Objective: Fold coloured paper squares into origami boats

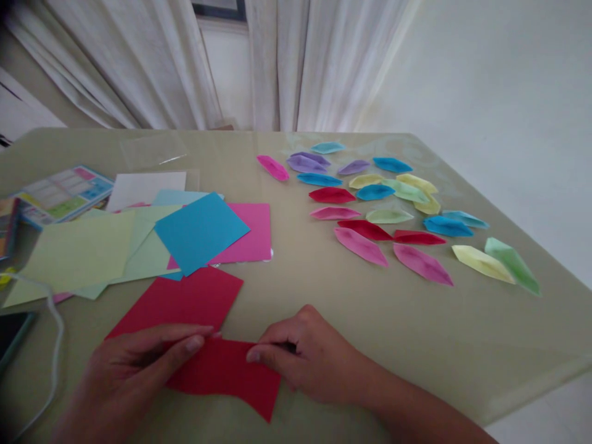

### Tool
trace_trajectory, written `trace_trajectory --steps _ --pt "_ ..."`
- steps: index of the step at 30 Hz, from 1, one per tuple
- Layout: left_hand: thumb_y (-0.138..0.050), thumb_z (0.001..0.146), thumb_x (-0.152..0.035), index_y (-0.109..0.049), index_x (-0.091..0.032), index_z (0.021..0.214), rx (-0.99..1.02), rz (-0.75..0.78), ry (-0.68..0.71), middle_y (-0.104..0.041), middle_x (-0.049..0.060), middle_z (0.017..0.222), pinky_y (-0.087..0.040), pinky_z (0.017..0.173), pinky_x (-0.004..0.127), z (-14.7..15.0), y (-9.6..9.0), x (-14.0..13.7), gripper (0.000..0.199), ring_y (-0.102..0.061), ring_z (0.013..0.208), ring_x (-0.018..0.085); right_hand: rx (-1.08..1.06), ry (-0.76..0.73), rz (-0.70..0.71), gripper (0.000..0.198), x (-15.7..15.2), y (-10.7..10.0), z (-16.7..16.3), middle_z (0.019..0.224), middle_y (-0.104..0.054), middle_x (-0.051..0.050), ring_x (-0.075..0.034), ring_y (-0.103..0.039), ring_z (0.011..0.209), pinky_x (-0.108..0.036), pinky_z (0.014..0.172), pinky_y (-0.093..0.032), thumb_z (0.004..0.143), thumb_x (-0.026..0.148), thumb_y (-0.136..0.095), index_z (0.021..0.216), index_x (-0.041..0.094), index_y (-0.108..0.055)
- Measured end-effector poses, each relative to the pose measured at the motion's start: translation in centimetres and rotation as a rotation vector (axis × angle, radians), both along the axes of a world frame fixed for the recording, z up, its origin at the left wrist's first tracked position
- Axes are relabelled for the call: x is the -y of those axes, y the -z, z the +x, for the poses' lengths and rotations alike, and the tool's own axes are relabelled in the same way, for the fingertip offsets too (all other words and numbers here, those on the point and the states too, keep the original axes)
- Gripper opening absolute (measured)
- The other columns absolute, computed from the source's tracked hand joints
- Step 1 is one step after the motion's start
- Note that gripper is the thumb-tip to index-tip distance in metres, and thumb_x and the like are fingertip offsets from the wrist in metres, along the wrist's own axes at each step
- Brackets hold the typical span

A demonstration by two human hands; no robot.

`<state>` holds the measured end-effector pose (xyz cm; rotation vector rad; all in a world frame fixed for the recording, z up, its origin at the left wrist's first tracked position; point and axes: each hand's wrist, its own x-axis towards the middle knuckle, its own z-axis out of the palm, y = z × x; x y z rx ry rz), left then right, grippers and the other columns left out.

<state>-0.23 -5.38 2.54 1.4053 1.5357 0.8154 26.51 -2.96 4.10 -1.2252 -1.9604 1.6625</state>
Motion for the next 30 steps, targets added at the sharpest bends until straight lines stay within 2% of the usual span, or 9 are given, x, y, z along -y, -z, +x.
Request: trace_trajectory --steps 3,10,13,16,19,21,24,27,30 --pt "-0.08 0.085 -0.056 -0.087 -0.038 0.094 -0.01 -0.003 0.015 -0.086 -0.004 0.09 -0.065 0.067 0.019 -0.3 0.0 -0.5 0.021 -0.082 0.078 0.019 0.006 -0.007 0.006 0.044 -0.4 -0.2 0.5 0.054 -0.057 0.005 -0.006 -0.045 0.047 -0.018 0.047 -0.031 0.106 0.044 -0.061 0.075 0.015 -0.072" --pt "-0.079 0.083 -0.06 -0.087 -0.04 0.095 -0.021 0.053 -0.044 -0.086 -0.004 0.09 -0.067 0.074 0.022 -1.4 -0.2 -1.4 0.024 -0.082 0.079 0.019 -0.011 0.022 0.067 0.046 -1.1 -0.7 1.2 0.054 -0.059 0.004 -0.006 -0.053 0.048 -0.016 0.051 -0.039 0.108 0.045 -0.059 0.076 0.015 -0.074" --pt "-0.08 0.082 -0.06 -0.087 -0.038 0.094 0.025 -0.018 -0.05 -0.086 -0.002 0.092 -0.067 0.071 0.023 -2.0 0.1 -1.5 0.026 -0.082 0.082 0.021 -0.011 0.048 0.014 0.045 -1.2 -0.6 1.4 0.055 -0.061 0.004 -0.007 -0.052 0.047 -0.016 0.049 -0.038 0.107 0.046 -0.06 0.076 0.016 -0.072" --pt "-0.08 0.086 -0.054 -0.083 -0.039 0.114 0.199 -0.14 0.035 -0.084 0.001 0.114 -0.069 0.07 0.029 -2.2 0.3 -1.3 0.032 -0.082 0.093 0.026 -0.053 0.155 -0.068 0.049 -1.5 -0.3 1.6 0.053 -0.056 0.005 -0.007 -0.048 0.045 -0.017 0.046 -0.034 0.105 0.052 -0.059 0.072 0.017 -0.065" --pt "-0.088 0.081 -0.046 -0.065 -0.042 0.143 0.473 -0.213 0.179 -0.066 0.004 0.15 -0.068 0.091 0.044 -1.7 0.0 -1.0 0.067 -0.073 0.123 0.036 -0.114 0.284 -0.117 0.052 -2.1 0.2 2.0 0.051 -0.051 0.006 -0.008 -0.044 0.045 -0.019 0.044 -0.03 0.103 0.057 -0.06 0.069 0.018 -0.06" --pt "-0.092 0.078 -0.039 -0.055 -0.043 0.152 0.567 -0.212 0.203 -0.053 0.005 0.162 -0.06 0.105 0.052 -1.3 -0.2 -0.9 0.083 -0.061 0.139 0.04 -0.133 0.318 -0.139 0.051 -2.5 0.5 2.1 0.053 -0.051 0.005 -0.008 -0.043 0.046 -0.019 0.044 -0.029 0.101 0.058 -0.063 0.07 0.017 -0.061" --pt "-0.087 0.084 -0.03 -0.06 -0.043 0.148 0.497 -0.184 0.253 -0.043 0.003 0.169 -0.057 0.11 0.051 -1.2 -0.3 -1.1 0.071 -0.049 0.149 0.039 -0.167 0.327 -0.149 0.049 -2.9 0.7 2.2 0.056 -0.053 0.005 -0.008 -0.043 0.05 -0.02 0.046 -0.029 0.098 0.058 -0.068 0.072 0.016 -0.063" --pt "-0.085 0.087 -0.029 -0.068 -0.042 0.14 0.415 -0.128 0.267 -0.035 0.001 0.174 -0.06 0.106 0.046 -1.5 -0.1 -1.2 0.058 -0.044 0.152 0.039 -0.224 0.365 -0.16 0.048 -3.1 0.7 2.0 0.061 -0.052 0.005 -0.007 -0.042 0.053 -0.02 0.049 -0.028 0.095 0.058 -0.072 0.074 0.016 -0.062" --pt "-0.086 0.086 -0.032 -0.069 -0.041 0.139 0.362 -0.083 0.238 -0.043 0.005 0.169 -0.063 0.1 0.041 -1.5 0.0 -1.2 0.057 -0.05 0.149 0.039 -0.257 0.397 -0.191 0.045 -3.0 0.8 1.7 0.067 -0.056 0.004 -0.008 -0.047 0.058 -0.019 0.052 -0.032 0.092 0.057 -0.077 0.08 0.016 -0.063"
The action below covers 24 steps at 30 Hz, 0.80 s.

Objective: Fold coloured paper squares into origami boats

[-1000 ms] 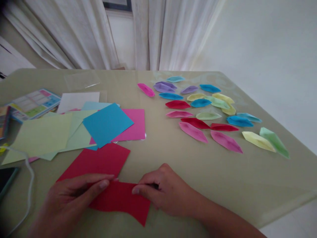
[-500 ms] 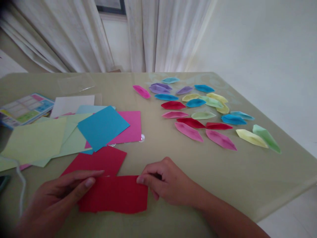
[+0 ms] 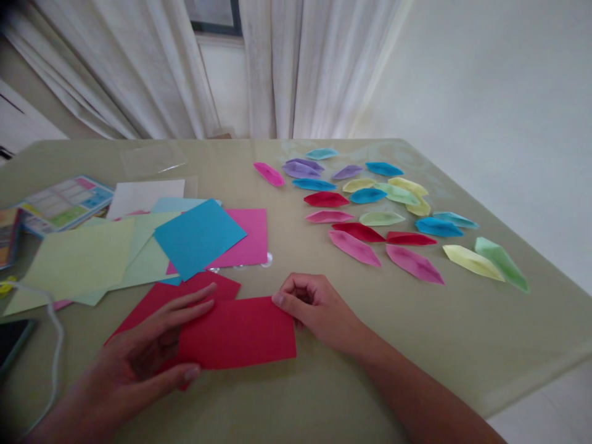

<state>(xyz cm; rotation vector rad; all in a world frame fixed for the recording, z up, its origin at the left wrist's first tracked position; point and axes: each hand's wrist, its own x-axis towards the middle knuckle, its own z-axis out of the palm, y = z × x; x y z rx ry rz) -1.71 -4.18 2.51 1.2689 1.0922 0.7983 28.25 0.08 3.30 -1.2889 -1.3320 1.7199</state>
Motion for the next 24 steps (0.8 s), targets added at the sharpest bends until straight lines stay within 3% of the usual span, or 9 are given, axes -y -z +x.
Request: trace_trajectory --steps 5,9,13,17,19,21,24 --pt "-0.082 0.089 -0.031 -0.07 -0.037 0.138 -0.093 0.143 -0.028 -0.058 0.008 0.158 -0.061 0.105 0.042 0.2 0.2 0.2 0.05 -0.053 0.147 0.036 -0.03 0.044 0.001 0.04 0.1 0.4 -0.2 0.077 -0.063 0.001 -0.01 -0.056 0.068 -0.019 0.059 -0.039 0.085 0.05 -0.086 0.094 0.016 -0.067" --pt "-0.08 0.091 -0.031 -0.07 -0.038 0.137 -0.176 0.233 0.037 -0.062 0.008 0.154 -0.063 0.103 0.045 -0.4 0.7 -0.1 0.048 -0.068 0.132 0.033 -0.039 0.029 0.019 0.042 0.3 0.8 -0.1 0.075 -0.06 0.003 -0.011 -0.055 0.067 -0.02 0.059 -0.039 0.088 0.049 -0.084 0.108 0.016 -0.068" --pt "-0.083 0.087 -0.039 -0.075 -0.035 0.129 -0.264 0.285 -0.036 -0.074 0.007 0.138 -0.066 0.097 0.04 -0.4 0.8 -0.2 0.043 -0.074 0.121 0.03 -0.025 0.005 0.086 0.043 0.5 0.5 0.2 0.084 -0.064 0.0 -0.013 -0.057 0.072 -0.022 0.062 -0.041 0.091 0.054 -0.08 0.109 0.017 -0.068" --pt "-0.081 0.086 -0.051 -0.08 -0.032 0.113 -0.329 0.203 -0.188 -0.082 0.002 0.112 -0.066 0.091 0.03 0.5 -0.1 -0.1 0.033 -0.079 0.104 0.025 -0.048 -0.182 0.234 0.071 0.9 -0.9 0.3 0.122 -0.067 -0.008 -0.023 -0.064 0.103 -0.033 0.09 -0.05 0.079 0.072 -0.082 0.127 0.022 -0.069" --pt "-0.079 0.086 -0.055 -0.079 -0.029 0.108 -0.319 0.124 -0.269 -0.083 0.001 0.103 -0.067 0.08 0.026 0.9 -0.3 0.1 0.034 -0.08 0.095 0.023 -0.054 -0.244 0.245 0.085 1.1 -1.3 0.1 0.135 -0.064 -0.009 -0.028 -0.063 0.117 -0.037 0.1 -0.049 0.071 0.072 -0.088 0.138 0.024 -0.064" --pt "-0.077 0.088 -0.056 -0.077 -0.027 0.111 -0.295 0.072 -0.31 -0.083 0.001 0.103 -0.066 0.07 0.023 1.1 -0.2 0.2 0.037 -0.08 0.089 0.022 0.004 -0.223 0.235 0.076 1.4 -1.3 -0.2 0.135 -0.065 -0.009 -0.027 -0.064 0.118 -0.035 0.099 -0.05 0.078 0.059 -0.089 0.14 0.024 -0.062" --pt "-0.072 0.094 -0.054 -0.069 -0.026 0.126 -0.292 0.125 -0.253 -0.082 0.003 0.108 -0.067 0.069 0.026 1.0 0.6 0.4 0.042 -0.08 0.087 0.023 0.125 -0.146 0.205 0.032 1.5 -0.4 -0.8 0.106 -0.074 -0.004 -0.019 -0.067 0.093 -0.027 0.08 -0.052 0.099 0.046 -0.071 0.118 0.02 -0.072"
